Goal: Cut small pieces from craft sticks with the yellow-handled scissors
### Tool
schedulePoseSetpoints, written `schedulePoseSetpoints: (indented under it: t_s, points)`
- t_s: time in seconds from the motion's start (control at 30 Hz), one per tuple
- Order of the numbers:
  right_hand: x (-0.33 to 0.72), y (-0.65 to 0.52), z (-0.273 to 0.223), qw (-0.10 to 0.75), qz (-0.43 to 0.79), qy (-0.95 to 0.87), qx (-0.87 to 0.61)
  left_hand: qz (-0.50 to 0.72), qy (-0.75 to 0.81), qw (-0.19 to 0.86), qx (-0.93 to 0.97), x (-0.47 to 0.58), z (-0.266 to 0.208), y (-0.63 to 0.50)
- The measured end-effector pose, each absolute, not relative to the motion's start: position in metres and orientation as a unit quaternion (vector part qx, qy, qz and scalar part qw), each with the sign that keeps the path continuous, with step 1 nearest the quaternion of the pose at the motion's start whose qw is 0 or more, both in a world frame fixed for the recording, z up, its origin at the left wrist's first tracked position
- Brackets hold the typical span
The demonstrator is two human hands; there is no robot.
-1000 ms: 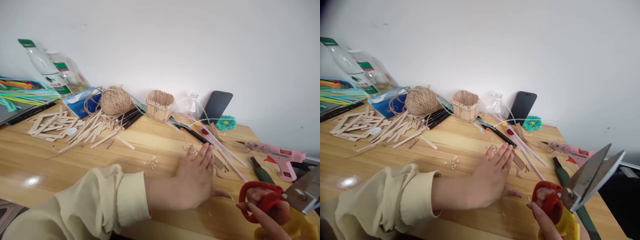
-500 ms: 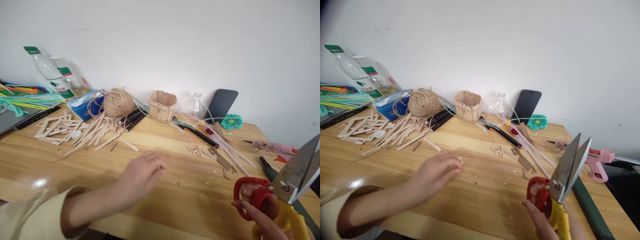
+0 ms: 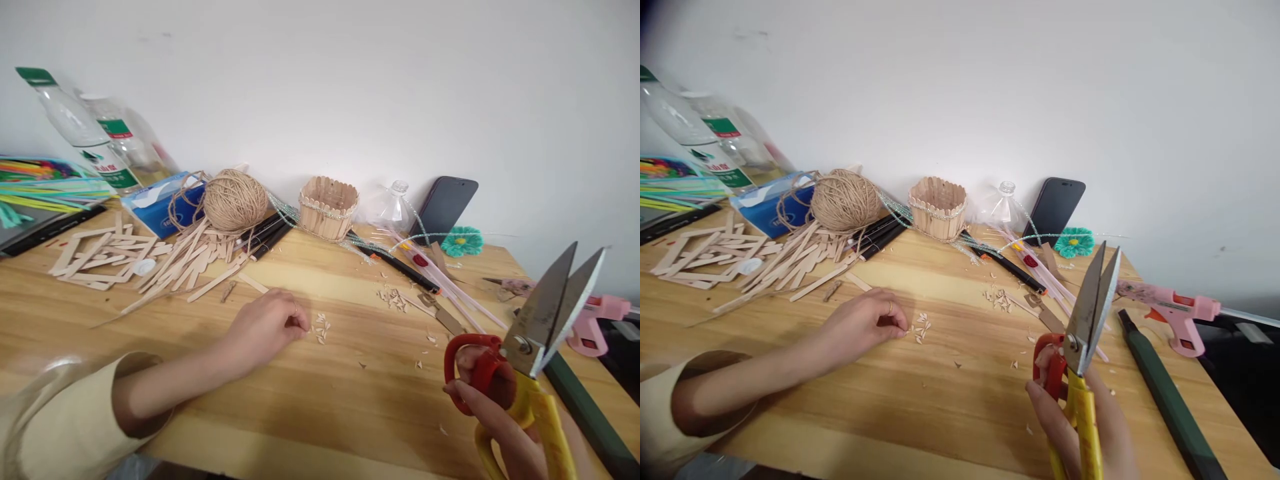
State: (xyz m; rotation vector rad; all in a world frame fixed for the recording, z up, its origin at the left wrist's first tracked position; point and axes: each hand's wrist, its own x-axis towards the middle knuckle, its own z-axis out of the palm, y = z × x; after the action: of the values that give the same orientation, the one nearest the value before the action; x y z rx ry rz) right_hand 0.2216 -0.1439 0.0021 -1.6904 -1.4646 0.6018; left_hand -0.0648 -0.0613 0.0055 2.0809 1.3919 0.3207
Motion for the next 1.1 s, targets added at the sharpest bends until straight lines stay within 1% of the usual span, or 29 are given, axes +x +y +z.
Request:
schedulePoseSetpoints:
  t_s: [0.1,0.17,0.23,0.33,0.43,0.6,0.77,0.93,1.1]
  points:
    - [0.213,-0.141,0.009,0.375,0.255,-0.602,-0.657,0.114,0.494,0.286,0.813,-0.064,0.009,-0.065]
    - [0.204,-0.138,0.014,0.389,0.281,-0.596,-0.644,0.123,0.481,0.282,0.821,-0.064,0.010,-0.067]
    - [0.193,-0.134,0.020,0.408,0.302,-0.583,-0.634,0.139,0.492,0.306,0.803,-0.065,0.011,-0.066]
    - [0.177,-0.124,0.030,0.435,0.347,-0.542,-0.630,0.189,0.524,0.425,0.713,-0.065,0.014,-0.059]
    - [0.167,-0.110,0.035,0.422,0.420,-0.542,-0.593,0.242,0.521,0.541,0.614,-0.062,0.023,-0.048]
    - [0.159,-0.090,0.031,0.382,0.479,-0.570,-0.547,0.285,0.495,0.625,0.533,-0.051,0.037,-0.033]
    - [0.154,-0.079,0.032,0.325,0.479,-0.617,-0.533,0.351,0.459,0.681,0.449,-0.044,0.046,-0.021]
    - [0.149,-0.077,0.039,0.279,0.468,-0.639,-0.543,0.384,0.433,0.708,0.405,-0.043,0.052,-0.016]
    - [0.143,-0.079,0.041,0.270,0.455,-0.660,-0.533,0.392,0.418,0.721,0.390,-0.040,0.056,-0.016]
